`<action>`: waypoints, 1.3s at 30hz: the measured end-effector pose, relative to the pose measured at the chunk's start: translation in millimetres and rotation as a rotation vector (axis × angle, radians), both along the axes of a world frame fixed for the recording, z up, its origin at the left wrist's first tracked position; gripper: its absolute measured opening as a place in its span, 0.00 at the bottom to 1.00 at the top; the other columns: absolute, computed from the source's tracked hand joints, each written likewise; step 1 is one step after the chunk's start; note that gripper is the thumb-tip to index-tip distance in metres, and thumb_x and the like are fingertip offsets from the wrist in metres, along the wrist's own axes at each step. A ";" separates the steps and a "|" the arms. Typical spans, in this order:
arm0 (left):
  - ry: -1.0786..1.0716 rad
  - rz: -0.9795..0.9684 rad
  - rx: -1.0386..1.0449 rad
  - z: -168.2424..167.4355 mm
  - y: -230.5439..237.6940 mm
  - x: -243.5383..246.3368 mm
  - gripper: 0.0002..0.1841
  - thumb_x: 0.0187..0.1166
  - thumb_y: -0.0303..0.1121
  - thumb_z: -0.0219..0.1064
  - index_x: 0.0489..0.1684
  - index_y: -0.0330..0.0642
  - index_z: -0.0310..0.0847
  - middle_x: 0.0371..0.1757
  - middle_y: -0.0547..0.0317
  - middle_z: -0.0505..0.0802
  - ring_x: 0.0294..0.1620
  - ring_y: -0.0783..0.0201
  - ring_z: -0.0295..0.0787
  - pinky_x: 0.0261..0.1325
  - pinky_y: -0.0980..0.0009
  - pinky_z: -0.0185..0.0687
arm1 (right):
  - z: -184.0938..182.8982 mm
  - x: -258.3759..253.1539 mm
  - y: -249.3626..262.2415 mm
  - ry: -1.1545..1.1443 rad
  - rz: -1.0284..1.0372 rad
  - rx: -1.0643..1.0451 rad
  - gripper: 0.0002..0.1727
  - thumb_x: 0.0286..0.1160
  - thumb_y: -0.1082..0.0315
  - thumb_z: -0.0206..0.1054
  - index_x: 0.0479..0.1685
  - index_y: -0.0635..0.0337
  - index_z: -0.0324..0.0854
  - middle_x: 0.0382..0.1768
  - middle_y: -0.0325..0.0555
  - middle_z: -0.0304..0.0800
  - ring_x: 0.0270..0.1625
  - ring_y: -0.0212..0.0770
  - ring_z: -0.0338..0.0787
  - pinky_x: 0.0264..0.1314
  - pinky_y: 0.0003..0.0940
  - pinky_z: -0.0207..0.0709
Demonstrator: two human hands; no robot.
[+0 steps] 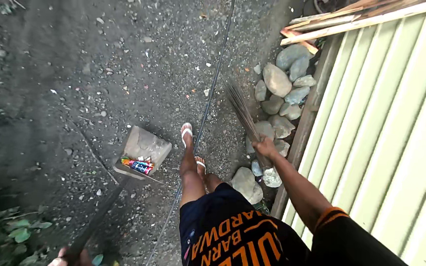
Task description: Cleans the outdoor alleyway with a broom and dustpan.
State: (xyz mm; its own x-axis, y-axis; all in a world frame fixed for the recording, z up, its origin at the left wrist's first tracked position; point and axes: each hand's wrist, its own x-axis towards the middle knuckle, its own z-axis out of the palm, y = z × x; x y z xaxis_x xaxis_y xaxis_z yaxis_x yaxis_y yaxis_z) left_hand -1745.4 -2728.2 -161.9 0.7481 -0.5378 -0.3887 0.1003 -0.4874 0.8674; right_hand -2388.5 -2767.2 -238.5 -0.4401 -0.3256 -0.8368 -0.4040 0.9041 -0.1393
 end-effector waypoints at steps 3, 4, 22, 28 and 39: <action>-0.019 -0.044 -0.002 1.0 -58.5 -22.5 0.11 0.91 0.31 0.51 0.64 0.39 0.67 0.52 0.62 0.89 0.51 0.67 0.90 0.54 0.66 0.90 | -18.5 1.9 -20.0 0.056 -0.143 0.032 0.30 0.71 0.57 0.75 0.74 0.56 0.79 0.55 0.58 0.92 0.59 0.56 0.91 0.65 0.62 0.80; -0.030 -0.078 0.001 -0.5 -80.5 -29.5 0.10 0.91 0.31 0.51 0.63 0.40 0.67 0.51 0.63 0.90 0.51 0.67 0.91 0.53 0.66 0.91 | -26.5 -3.9 -33.2 0.081 -0.175 0.034 0.30 0.71 0.56 0.75 0.74 0.56 0.79 0.56 0.58 0.92 0.59 0.56 0.91 0.65 0.61 0.80; -0.150 -0.687 0.006 -75.9 -368.2 -195.6 0.20 0.81 0.32 0.63 0.60 0.21 0.69 0.69 0.42 0.82 0.74 0.61 0.78 0.75 0.62 0.77 | -9.1 47.6 -207.8 -0.089 -0.341 -0.043 0.37 0.73 0.55 0.74 0.83 0.58 0.72 0.55 0.57 0.93 0.56 0.52 0.93 0.64 0.57 0.84; -0.231 -0.794 0.000 -88.4 -390.0 -229.3 0.20 0.81 0.30 0.65 0.57 0.16 0.72 0.68 0.32 0.83 0.75 0.58 0.79 0.80 0.65 0.72 | -78.4 41.3 -270.1 -0.043 -0.468 0.125 0.26 0.76 0.57 0.75 0.68 0.65 0.81 0.58 0.63 0.90 0.63 0.59 0.88 0.69 0.59 0.78; -0.239 -0.835 0.108 -86.3 -408.6 -254.0 0.18 0.83 0.31 0.64 0.60 0.21 0.76 0.68 0.35 0.85 0.74 0.57 0.80 0.79 0.65 0.73 | 8.1 88.2 -263.0 -0.354 -0.264 -0.062 0.40 0.70 0.53 0.76 0.85 0.56 0.71 0.58 0.55 0.92 0.58 0.50 0.93 0.66 0.55 0.85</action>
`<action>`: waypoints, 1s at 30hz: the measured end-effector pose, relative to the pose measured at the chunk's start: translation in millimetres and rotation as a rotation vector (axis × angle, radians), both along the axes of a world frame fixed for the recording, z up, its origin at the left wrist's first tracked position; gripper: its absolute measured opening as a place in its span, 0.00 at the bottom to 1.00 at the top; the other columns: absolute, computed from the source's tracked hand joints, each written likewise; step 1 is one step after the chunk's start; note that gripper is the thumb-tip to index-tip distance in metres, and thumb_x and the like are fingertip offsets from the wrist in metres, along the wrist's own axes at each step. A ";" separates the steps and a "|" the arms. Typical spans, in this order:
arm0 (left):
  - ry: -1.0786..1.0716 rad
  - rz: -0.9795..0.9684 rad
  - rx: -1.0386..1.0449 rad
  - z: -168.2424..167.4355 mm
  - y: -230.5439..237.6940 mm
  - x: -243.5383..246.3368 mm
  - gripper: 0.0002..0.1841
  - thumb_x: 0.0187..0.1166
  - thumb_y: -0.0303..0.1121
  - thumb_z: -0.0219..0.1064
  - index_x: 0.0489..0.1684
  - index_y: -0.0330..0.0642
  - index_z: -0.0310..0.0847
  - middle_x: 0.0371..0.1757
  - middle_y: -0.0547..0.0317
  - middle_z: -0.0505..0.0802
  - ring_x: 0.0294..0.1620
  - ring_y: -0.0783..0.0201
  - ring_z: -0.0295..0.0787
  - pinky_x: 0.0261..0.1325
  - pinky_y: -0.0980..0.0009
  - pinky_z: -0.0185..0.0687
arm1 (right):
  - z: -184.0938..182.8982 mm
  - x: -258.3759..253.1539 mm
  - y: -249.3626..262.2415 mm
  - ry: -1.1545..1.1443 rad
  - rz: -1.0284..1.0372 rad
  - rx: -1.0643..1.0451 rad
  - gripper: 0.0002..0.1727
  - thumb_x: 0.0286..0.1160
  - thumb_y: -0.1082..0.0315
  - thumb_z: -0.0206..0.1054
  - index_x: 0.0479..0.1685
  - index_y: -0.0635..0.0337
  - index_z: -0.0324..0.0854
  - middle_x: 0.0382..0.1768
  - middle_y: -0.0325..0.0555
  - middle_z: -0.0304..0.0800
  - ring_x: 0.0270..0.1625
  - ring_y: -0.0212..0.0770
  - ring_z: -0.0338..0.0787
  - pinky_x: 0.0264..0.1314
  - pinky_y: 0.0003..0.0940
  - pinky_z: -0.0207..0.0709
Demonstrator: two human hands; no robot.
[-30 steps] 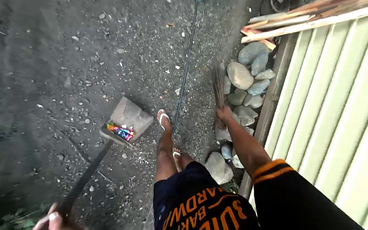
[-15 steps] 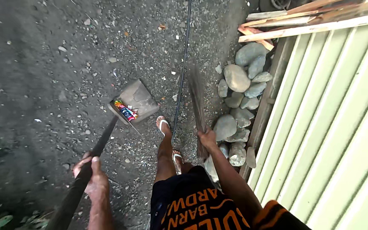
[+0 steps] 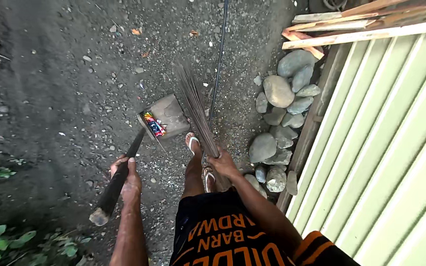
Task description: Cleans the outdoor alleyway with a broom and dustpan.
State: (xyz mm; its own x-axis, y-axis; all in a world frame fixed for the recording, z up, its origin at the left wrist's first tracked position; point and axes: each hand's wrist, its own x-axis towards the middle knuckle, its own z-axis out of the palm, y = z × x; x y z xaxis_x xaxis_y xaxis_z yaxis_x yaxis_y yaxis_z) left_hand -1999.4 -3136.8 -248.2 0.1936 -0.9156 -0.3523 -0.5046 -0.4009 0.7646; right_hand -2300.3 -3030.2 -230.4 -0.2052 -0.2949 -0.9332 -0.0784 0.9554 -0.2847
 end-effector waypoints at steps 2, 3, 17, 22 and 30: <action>0.021 0.001 0.010 -1.8 -1.6 3.1 0.18 0.82 0.30 0.64 0.60 0.21 0.76 0.69 0.33 0.84 0.75 0.55 0.79 0.78 0.63 0.73 | -13.8 -47.3 7.6 -0.038 0.134 -0.007 0.36 0.66 0.57 0.79 0.78 0.57 0.77 0.58 0.55 0.92 0.60 0.50 0.92 0.68 0.55 0.84; 0.030 0.008 0.001 -3.4 -2.5 4.2 0.17 0.82 0.29 0.64 0.59 0.20 0.76 0.68 0.33 0.84 0.74 0.56 0.80 0.77 0.63 0.74 | -21.6 -76.8 3.9 -0.071 0.230 0.004 0.35 0.66 0.58 0.80 0.76 0.57 0.79 0.59 0.56 0.92 0.61 0.50 0.92 0.70 0.55 0.82; -0.026 0.073 0.065 -8.4 -9.7 -25.0 0.18 0.81 0.35 0.63 0.58 0.27 0.78 0.74 0.38 0.83 0.80 0.55 0.77 0.83 0.59 0.69 | -43.0 -310.1 -279.8 0.381 1.266 0.190 0.26 0.65 0.52 0.81 0.62 0.52 0.88 0.55 0.66 0.90 0.60 0.71 0.88 0.58 0.78 0.76; -0.002 0.200 0.070 -13.3 -23.3 -35.5 0.17 0.79 0.34 0.65 0.56 0.27 0.78 0.72 0.39 0.84 0.78 0.56 0.79 0.80 0.58 0.74 | -26.6 -344.0 -292.1 0.262 1.294 0.064 0.24 0.68 0.53 0.80 0.63 0.50 0.88 0.46 0.59 0.94 0.50 0.63 0.92 0.54 0.73 0.81; -0.027 0.295 0.248 -8.5 -28.4 -43.8 0.25 0.85 0.34 0.64 0.73 0.21 0.70 0.79 0.37 0.79 0.82 0.53 0.75 0.83 0.60 0.71 | -69.0 -410.9 -397.3 0.220 1.421 0.235 0.23 0.69 0.55 0.78 0.58 0.60 0.87 0.53 0.64 0.90 0.58 0.66 0.89 0.59 0.74 0.78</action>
